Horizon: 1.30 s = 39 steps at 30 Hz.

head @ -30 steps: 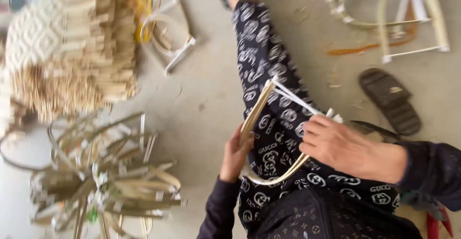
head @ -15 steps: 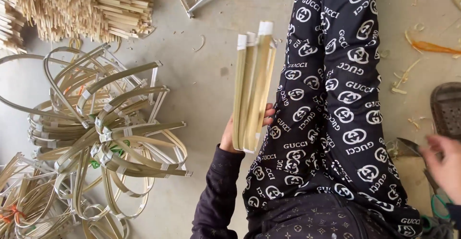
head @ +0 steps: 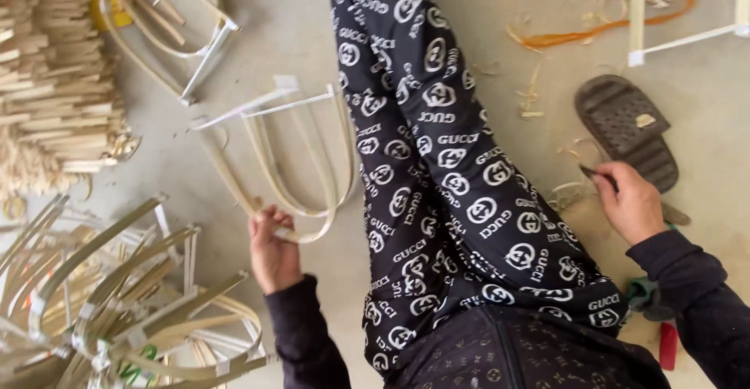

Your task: Assembling and securing curved bamboo strips into circular or semi-circular frames using a knife and tape.

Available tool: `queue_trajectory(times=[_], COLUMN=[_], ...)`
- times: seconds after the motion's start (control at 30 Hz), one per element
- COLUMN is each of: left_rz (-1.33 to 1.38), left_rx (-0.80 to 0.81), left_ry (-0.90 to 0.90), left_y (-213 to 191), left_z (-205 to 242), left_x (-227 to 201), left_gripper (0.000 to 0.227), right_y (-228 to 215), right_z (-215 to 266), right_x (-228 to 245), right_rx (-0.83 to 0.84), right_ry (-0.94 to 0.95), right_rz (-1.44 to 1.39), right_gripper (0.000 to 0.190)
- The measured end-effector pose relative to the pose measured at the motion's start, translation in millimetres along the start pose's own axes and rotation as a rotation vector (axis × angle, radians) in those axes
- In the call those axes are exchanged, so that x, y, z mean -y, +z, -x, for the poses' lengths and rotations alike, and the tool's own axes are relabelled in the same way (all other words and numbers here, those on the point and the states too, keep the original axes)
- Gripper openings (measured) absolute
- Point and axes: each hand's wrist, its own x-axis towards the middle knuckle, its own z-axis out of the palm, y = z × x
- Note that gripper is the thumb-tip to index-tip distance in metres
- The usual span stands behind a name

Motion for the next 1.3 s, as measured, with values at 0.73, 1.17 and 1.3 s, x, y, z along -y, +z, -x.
queue_trajectory(times=[0.73, 1.17, 1.3], left_rz=[-0.399, -0.208, -0.234], left_rx=[0.755, 0.73, 0.535], left_ry=[0.296, -0.699, -0.77], left_y=[166, 121, 131], left_z=[114, 124, 127], left_x=[46, 9, -6], left_gripper=[0.016, 0.046, 0.048], right_y=[-25, -67, -67], right_z=[-64, -99, -94], right_x=[242, 231, 218], right_rx=[1.073, 0.708, 0.508], right_ry=[0.276, 0.042, -0.184], right_rz=[-1.532, -1.136, -0.879], right_gripper=[0.046, 0.034, 0.015])
